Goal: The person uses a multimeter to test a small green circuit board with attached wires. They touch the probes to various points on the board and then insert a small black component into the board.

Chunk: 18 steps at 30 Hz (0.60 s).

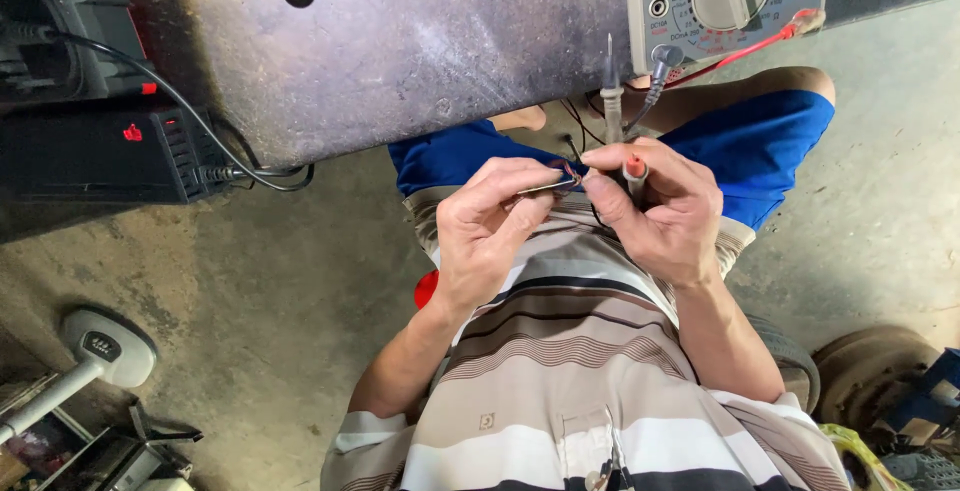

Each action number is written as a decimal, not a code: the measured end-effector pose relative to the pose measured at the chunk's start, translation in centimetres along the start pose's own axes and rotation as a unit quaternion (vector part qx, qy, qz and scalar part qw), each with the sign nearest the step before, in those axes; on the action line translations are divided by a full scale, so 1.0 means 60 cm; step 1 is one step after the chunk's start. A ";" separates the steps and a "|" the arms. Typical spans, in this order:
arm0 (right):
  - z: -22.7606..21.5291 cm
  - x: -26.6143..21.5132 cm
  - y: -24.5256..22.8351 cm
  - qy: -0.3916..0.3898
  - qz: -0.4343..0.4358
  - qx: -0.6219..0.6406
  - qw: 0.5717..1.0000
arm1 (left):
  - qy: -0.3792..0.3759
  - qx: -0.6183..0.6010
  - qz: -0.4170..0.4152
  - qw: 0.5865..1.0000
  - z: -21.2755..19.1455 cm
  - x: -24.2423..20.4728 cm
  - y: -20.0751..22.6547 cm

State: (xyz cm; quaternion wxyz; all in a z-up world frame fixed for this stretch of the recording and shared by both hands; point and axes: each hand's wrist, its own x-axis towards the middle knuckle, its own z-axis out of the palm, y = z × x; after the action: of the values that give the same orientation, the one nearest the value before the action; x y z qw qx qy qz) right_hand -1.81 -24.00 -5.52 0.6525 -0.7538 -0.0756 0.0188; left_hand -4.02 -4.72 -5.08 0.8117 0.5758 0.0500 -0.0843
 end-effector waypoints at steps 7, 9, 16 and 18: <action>-0.013 -0.004 -0.038 -0.024 -0.075 -0.011 0.997 | 0.070 0.172 0.217 0.958 -0.007 0.003 0.017; -0.013 -0.011 -0.040 -0.041 -0.079 0.001 0.996 | 0.069 0.194 0.241 0.948 -0.007 0.000 0.018; 0.020 -0.034 -0.001 0.030 0.040 0.142 0.989 | 0.069 0.306 0.368 0.875 0.006 -0.007 -0.026; 0.028 -0.038 -0.003 0.045 0.071 0.152 0.985 | 0.082 0.280 0.372 0.881 0.011 -0.013 -0.028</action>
State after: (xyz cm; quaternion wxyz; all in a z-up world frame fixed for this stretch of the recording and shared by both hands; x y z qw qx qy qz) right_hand -4.31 -22.63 -5.76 0.7595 -0.6491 0.0112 0.0421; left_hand -5.11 -5.83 -6.27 0.5816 0.7600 -0.1268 0.2608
